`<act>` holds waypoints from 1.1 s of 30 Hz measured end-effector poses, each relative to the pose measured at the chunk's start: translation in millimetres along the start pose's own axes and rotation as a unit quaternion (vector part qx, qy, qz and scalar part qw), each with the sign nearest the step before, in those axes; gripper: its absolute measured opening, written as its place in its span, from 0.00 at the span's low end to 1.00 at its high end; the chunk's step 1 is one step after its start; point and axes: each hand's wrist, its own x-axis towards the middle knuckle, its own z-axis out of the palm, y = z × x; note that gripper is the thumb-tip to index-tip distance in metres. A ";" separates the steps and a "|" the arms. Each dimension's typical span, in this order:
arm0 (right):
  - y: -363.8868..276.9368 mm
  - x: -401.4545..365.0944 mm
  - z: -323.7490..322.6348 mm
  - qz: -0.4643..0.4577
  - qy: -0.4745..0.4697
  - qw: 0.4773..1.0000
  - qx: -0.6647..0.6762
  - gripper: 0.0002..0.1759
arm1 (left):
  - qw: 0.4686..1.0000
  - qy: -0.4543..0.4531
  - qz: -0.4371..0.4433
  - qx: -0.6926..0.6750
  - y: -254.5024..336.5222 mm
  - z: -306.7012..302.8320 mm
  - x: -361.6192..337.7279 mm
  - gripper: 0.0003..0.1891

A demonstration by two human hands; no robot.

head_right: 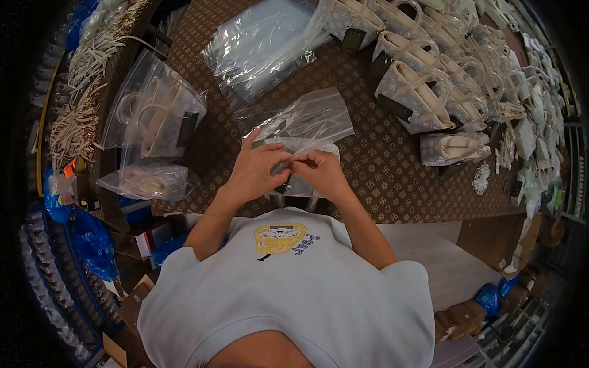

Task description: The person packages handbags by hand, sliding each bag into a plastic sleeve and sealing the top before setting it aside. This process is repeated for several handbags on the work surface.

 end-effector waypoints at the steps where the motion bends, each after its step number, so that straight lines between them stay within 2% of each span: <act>1: 1.1 0.3 0.0 0.000 0.000 1.000 0.000 0.08 | 1.000 0.005 0.005 0.011 -0.4 0.8 -0.4 0.09; 5: 4.6 0.9 -1.4 0.018 0.005 0.999 0.047 0.07 | 1.000 -0.016 0.004 0.026 -0.4 2.5 -0.6 0.10; 8: 2.7 0.3 -1.0 0.013 0.012 0.998 0.064 0.07 | 1.000 0.012 -0.006 0.003 -1.3 5.8 -0.5 0.10; 13: 1.2 1.8 1.5 -0.020 0.027 0.999 0.027 0.07 | 0.991 0.132 0.014 0.033 4.6 3.6 2.4 0.12; 16: 0.6 2.2 2.9 -0.031 0.038 0.999 0.003 0.06 | 0.985 0.165 0.041 0.034 1.5 5.7 0.8 0.09; 20: 6.1 4.4 8.8 -0.057 0.065 0.996 -0.023 0.07 | 0.982 0.188 0.031 -0.004 1.0 8.1 1.5 0.06; 22: 6.5 8.2 11.6 -0.064 0.072 0.995 -0.034 0.08 | 0.970 0.239 0.042 0.008 4.7 12.1 3.0 0.06; 24: 5.1 13.6 14.1 0.047 0.128 0.981 -0.140 0.12 | 0.963 0.263 0.053 0.015 12.0 10.4 4.0 0.07; 25: 6.7 13.2 10.1 0.045 0.131 0.981 -0.138 0.12 | 0.956 0.284 0.066 0.025 14.0 6.7 5.2 0.07; 27: 9.1 12.3 -3.4 0.139 -0.030 0.958 -0.249 0.16 | 0.955 0.289 0.061 0.043 11.9 0.2 9.0 0.07; 28: -2.2 2.0 -0.4 0.195 -0.036 0.938 -0.286 0.13 | 0.953 0.294 0.050 0.060 9.6 -1.9 10.9 0.08; 29: -18.0 -12.3 6.7 0.199 -0.041 0.937 -0.284 0.13 | 0.954 0.291 0.044 0.060 6.9 -1.8 5.4 0.08; 30: -39.3 -22.6 11.6 0.006 0.039 0.925 -0.377 0.13 | 0.958 0.273 0.034 0.077 1.9 -0.9 3.8 0.08; 31: -56.2 -26.3 13.8 -0.190 0.120 0.864 -0.451 0.14 | 0.961 0.258 0.028 0.094 -1.3 -0.5 6.2 0.08; 32: -64.8 -20.6 17.7 -0.277 0.177 0.807 -0.490 0.10 | 0.962 0.254 0.030 0.092 2.5 -0.4 5.7 0.08; 33: -59.6 -14.0 13.7 -0.272 0.181 0.808 -0.490 0.10 | 0.963 0.246 0.056 0.092 9.0 -1.0 5.5 0.07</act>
